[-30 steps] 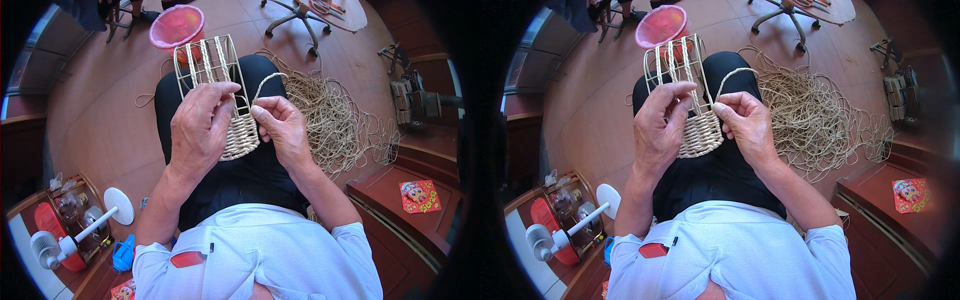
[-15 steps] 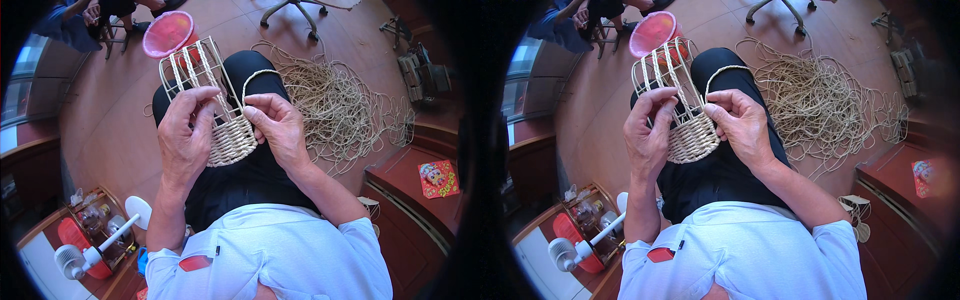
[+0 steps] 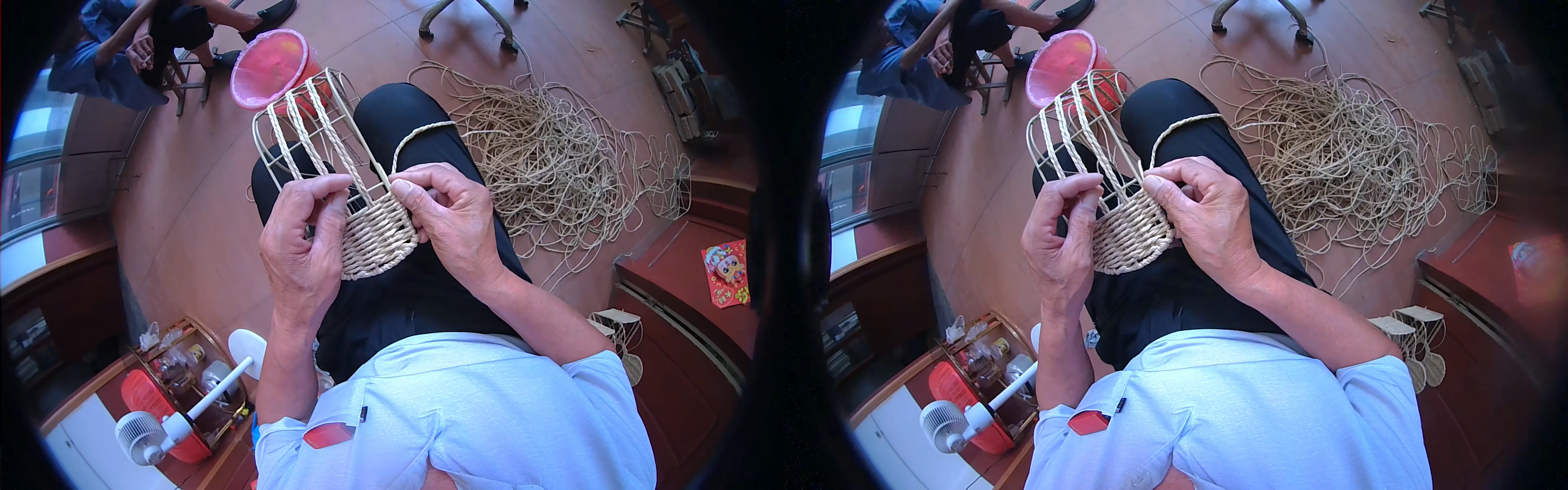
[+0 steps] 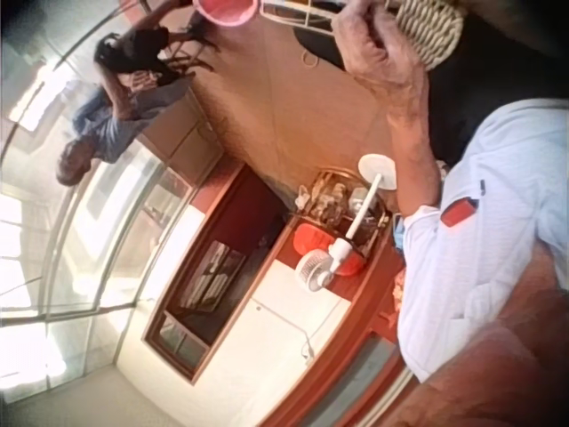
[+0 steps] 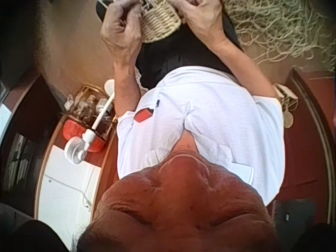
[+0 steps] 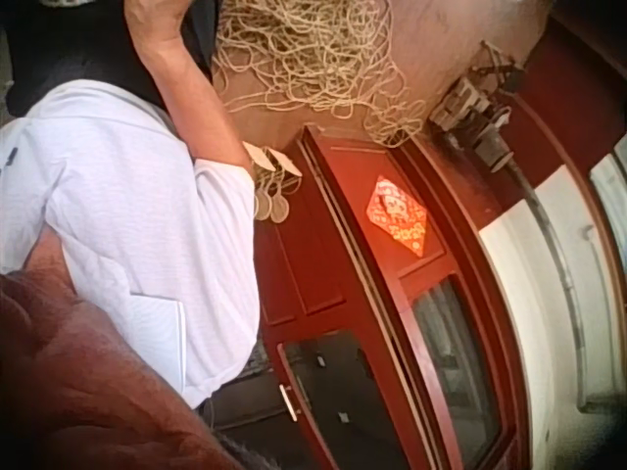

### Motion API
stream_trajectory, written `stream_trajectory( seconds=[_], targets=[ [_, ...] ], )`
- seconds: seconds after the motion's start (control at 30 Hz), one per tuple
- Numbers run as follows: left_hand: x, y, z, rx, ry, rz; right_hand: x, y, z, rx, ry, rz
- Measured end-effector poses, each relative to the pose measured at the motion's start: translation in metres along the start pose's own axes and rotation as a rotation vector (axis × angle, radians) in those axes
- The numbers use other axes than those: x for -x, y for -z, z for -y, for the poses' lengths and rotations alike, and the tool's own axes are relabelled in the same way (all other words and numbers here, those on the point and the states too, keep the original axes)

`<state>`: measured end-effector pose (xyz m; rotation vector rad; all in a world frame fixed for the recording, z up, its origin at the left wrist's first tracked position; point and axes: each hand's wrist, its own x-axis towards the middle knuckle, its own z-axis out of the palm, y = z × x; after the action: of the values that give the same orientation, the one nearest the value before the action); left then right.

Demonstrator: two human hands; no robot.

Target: Weave a straw basket or cage structure using dried plant fibers.

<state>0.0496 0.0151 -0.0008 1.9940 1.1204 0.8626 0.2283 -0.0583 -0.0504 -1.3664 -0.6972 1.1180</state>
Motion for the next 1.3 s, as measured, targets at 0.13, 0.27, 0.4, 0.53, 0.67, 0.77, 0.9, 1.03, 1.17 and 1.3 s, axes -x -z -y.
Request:
stream_trajectory(
  seconds=[0.13,0.27,0.4,0.53,0.67,0.77,0.9,1.03,1.17,1.3],
  targets=[
    [0.003,0.0,0.003,-0.023,-0.034,-0.005,0.0,-0.002,-0.005,-0.002,0.05,-0.005],
    [0.002,0.0,0.003,-0.019,-0.056,0.013,-0.001,-0.001,-0.006,-0.041,0.015,0.013],
    [-0.001,0.0,0.002,-0.019,-0.057,0.04,-0.006,0.002,-0.006,-0.096,0.0,0.057],
    [-0.003,0.001,0.002,-0.045,-0.073,0.052,-0.009,0.009,0.001,-0.198,-0.025,0.108],
    [-0.004,0.001,0.004,-0.067,-0.088,0.079,-0.016,0.018,0.001,-0.333,-0.123,0.216],
    [-0.006,0.001,0.0,-0.135,-0.11,0.133,-0.024,0.027,0.002,-0.41,-0.22,0.327],
    [-0.011,-0.001,-0.01,-0.25,-0.111,0.209,-0.029,0.032,0.006,-0.526,-0.341,0.434],
    [-0.016,-0.001,-0.021,-0.288,-0.064,0.263,-0.033,0.035,0.003,-0.592,-0.4,0.52],
    [-0.022,0.004,-0.023,-0.31,-0.022,0.318,-0.035,0.04,0.003,-0.625,-0.416,0.574],
    [-0.028,0.016,-0.027,-0.325,0.001,0.391,-0.036,0.044,0.009,-0.635,-0.456,0.647]
  ],
)
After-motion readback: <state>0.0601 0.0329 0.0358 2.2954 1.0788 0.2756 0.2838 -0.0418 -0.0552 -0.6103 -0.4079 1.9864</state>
